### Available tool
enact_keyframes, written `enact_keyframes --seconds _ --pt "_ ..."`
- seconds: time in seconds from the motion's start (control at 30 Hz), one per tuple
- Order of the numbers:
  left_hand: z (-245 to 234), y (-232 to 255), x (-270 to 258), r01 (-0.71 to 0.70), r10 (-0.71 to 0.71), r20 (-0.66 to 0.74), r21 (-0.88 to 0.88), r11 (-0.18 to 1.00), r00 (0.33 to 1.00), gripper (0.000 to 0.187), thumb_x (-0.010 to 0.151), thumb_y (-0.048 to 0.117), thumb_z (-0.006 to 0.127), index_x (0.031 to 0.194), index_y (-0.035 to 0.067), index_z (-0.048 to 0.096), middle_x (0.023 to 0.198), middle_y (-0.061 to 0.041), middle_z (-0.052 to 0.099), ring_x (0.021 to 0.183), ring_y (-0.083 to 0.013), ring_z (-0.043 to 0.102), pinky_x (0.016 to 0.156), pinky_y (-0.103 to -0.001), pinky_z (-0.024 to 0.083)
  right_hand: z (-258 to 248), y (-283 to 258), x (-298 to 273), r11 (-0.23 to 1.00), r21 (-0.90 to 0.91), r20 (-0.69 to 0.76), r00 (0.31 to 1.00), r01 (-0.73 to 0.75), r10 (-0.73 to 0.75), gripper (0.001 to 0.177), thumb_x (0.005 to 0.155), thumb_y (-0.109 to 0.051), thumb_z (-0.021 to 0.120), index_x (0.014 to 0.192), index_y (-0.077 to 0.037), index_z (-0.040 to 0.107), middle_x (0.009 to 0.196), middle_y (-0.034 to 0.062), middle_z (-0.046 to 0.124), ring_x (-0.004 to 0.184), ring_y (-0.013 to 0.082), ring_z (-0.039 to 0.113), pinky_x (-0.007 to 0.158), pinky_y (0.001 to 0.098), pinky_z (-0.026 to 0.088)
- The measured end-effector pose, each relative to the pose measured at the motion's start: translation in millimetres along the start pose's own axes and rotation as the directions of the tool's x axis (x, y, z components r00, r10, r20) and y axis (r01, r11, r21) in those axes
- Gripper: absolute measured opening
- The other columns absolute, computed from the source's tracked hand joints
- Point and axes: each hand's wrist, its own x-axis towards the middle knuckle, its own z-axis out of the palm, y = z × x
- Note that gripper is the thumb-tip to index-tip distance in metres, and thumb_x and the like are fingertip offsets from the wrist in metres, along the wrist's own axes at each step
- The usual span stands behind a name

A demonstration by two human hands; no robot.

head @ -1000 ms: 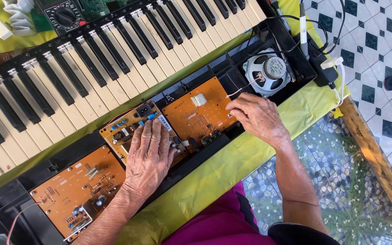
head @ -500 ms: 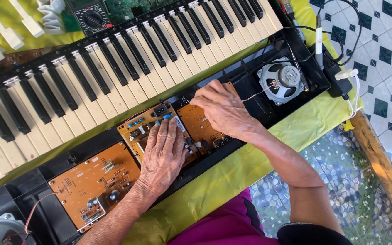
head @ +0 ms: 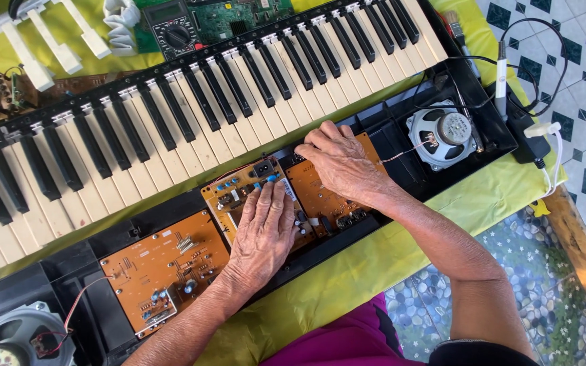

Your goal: The person repairs an electronic keyboard by manipulating components on the internal circuit board using a screwdriver. They adjust various parts on the board, connect wires to the speaker, and test the keyboard by pressing the keys.

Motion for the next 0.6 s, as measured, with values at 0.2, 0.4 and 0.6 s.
enact_keyframes --seconds 0.2,0.4,0.6 --pt "-2 -1 0 -0.006 0.006 -0.007 0.002 1.0 1.0 0.058 0.078 0.025 0.08 0.122 -0.009 0.063 0.131 -0.035 0.057 0.127 -0.0491 0.055 0.11 -0.061 0.044 19 5 5 0.999 -0.005 -0.036 0.999 -0.032 0.032 0.005 0.091 -0.019 0.07 0.09 -0.019 0.066 0.094 -0.0008 0.054 0.097 0.021 0.047 0.08 0.0367 0.038" --pt "-5 0 1 0.002 -0.003 -0.007 -0.014 1.0 1.0 0.058 0.08 0.024 0.079 0.123 -0.011 0.061 0.131 -0.037 0.056 0.127 -0.0508 0.055 0.11 -0.062 0.044 33 6 14 0.997 -0.005 -0.095 0.992 -0.083 0.082 0.018 0.092 -0.04 0.072 0.088 -0.024 0.065 0.088 -0.0022 0.051 0.094 0.021 0.05 0.079 0.0395 0.04" --pt "-1 -1 0 -0.015 0.012 -0.078 -0.038 0.999 0.997 0.059 0.074 0.022 0.083 0.119 -0.012 0.063 0.129 -0.039 0.057 0.124 -0.0532 0.056 0.108 -0.064 0.044 39 8 14 0.992 -0.025 -0.108 0.987 -0.121 0.117 0.019 0.09 -0.038 0.073 0.085 -0.023 0.064 0.085 -0.0015 0.055 0.094 0.0229 0.055 0.08 0.0394 0.043"
